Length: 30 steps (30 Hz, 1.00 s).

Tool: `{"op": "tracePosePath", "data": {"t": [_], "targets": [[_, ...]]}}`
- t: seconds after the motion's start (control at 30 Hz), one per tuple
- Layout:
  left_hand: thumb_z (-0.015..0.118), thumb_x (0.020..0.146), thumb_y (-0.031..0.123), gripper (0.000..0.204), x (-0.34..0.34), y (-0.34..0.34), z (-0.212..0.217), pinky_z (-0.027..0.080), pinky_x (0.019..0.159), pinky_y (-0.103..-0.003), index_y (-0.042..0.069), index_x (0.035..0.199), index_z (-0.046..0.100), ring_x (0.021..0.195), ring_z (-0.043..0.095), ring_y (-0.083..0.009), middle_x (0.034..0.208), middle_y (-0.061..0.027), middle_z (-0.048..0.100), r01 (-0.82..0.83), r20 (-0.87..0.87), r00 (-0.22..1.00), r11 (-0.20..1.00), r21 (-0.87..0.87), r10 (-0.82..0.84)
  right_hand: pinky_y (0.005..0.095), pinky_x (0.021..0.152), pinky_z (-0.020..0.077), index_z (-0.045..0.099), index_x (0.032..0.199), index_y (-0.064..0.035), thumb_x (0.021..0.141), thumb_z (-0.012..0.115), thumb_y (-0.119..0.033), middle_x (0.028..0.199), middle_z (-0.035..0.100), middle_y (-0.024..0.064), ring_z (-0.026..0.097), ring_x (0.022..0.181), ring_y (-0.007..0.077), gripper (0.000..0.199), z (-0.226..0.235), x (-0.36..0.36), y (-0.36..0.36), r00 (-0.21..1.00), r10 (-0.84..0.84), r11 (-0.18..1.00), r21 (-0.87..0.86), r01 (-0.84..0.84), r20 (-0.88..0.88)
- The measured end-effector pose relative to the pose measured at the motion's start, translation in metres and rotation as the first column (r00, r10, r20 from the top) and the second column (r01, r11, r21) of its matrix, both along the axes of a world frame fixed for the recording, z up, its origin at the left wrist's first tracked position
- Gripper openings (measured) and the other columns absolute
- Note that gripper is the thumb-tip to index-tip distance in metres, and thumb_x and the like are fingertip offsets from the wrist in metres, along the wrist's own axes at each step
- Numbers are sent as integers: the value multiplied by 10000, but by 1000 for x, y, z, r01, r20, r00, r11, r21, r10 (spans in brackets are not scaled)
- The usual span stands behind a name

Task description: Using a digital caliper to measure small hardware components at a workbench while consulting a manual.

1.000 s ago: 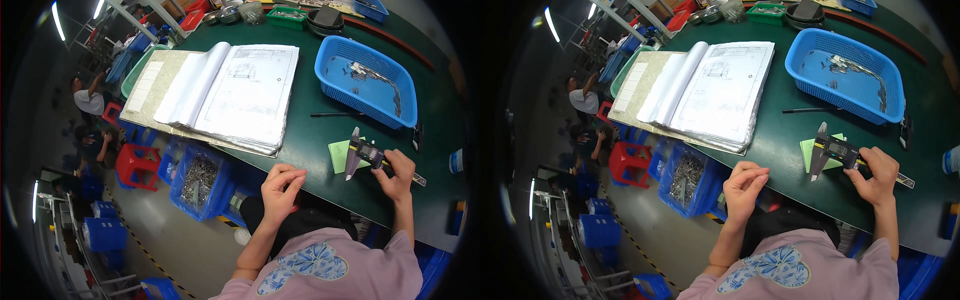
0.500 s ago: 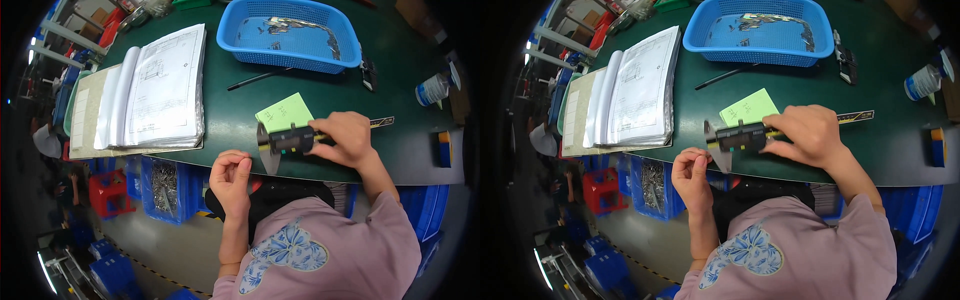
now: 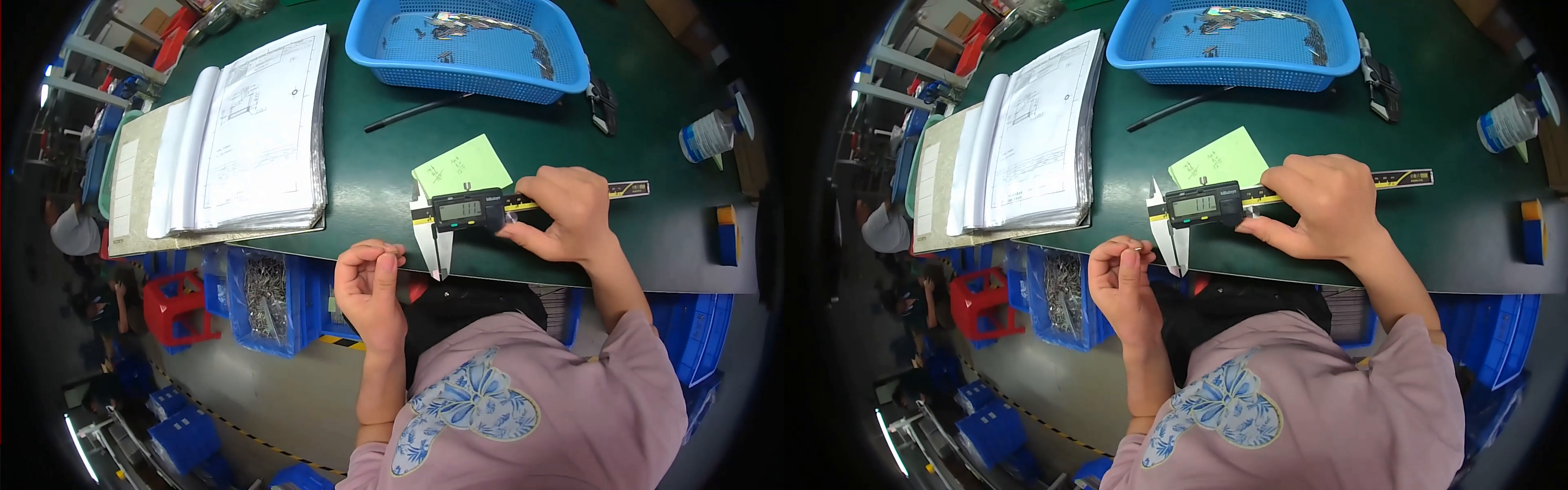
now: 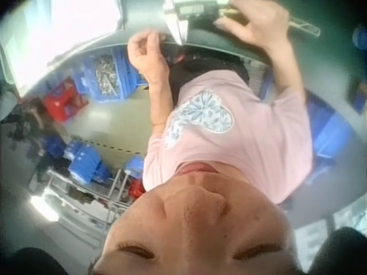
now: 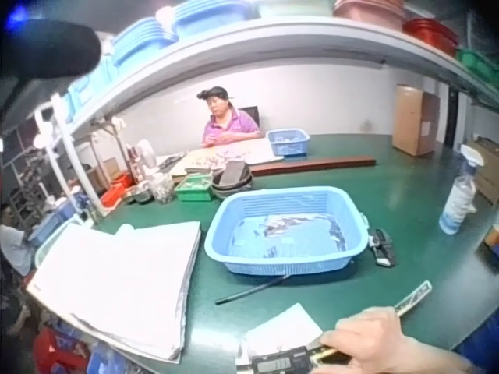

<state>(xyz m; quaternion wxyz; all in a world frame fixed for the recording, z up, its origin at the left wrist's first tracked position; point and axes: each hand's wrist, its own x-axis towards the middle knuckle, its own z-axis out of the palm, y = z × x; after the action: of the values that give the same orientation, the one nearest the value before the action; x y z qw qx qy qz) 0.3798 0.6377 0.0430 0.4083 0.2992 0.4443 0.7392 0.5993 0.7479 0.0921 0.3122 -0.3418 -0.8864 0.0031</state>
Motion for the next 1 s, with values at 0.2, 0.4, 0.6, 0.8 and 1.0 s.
{"op": "tracePosePath", "data": {"t": [0.2,0.4,0.6,0.8,1.0], "targets": [[607,918,7,107,-1,-4,-5,524,800,-283,10,995,533,910,617,-175,989,-107,596,-49,-58,997,999,0,49,316,490,407,597,680,-96,637,786,-508,574,514,19,537,499,214,455,3,-1,-2,999,-25,1000,17,24,44],[602,929,38,109,-1,-6,-5,527,792,-291,15,1017,541,900,624,-180,984,-95,603,-19,-52,998,1000,-13,18,322,501,415,590,687,-101,628,797,-499,605,533,17,552,521,211,452,-1,-4,1,999,-48,997,54,49,-6],[602,892,-61,138,4,-5,-5,515,814,-284,1,995,532,896,620,-174,972,-114,596,-37,19,999,999,-15,38,319,502,415,578,671,-113,546,837,-530,603,530,12,561,530,210,507,-2,-3,0,996,-85,996,-21,84,-16],[602,875,-86,140,6,-2,-8,496,832,-273,-6,982,561,928,602,-169,1006,-110,583,-16,-32,999,999,47,17,317,469,340,468,580,-104,436,861,-567,535,447,17,462,451,202,624,2,-3,0,996,-82,996,37,83,-21],[609,869,-104,185,8,-2,-5,492,827,-243,-19,1025,557,942,605,-140,1014,-108,601,3,42,999,996,84,-7,325,465,307,518,609,-78,499,841,-471,553,466,49,450,455,229,521,7,-6,-1,997,-63,994,86,66,-34]]}}
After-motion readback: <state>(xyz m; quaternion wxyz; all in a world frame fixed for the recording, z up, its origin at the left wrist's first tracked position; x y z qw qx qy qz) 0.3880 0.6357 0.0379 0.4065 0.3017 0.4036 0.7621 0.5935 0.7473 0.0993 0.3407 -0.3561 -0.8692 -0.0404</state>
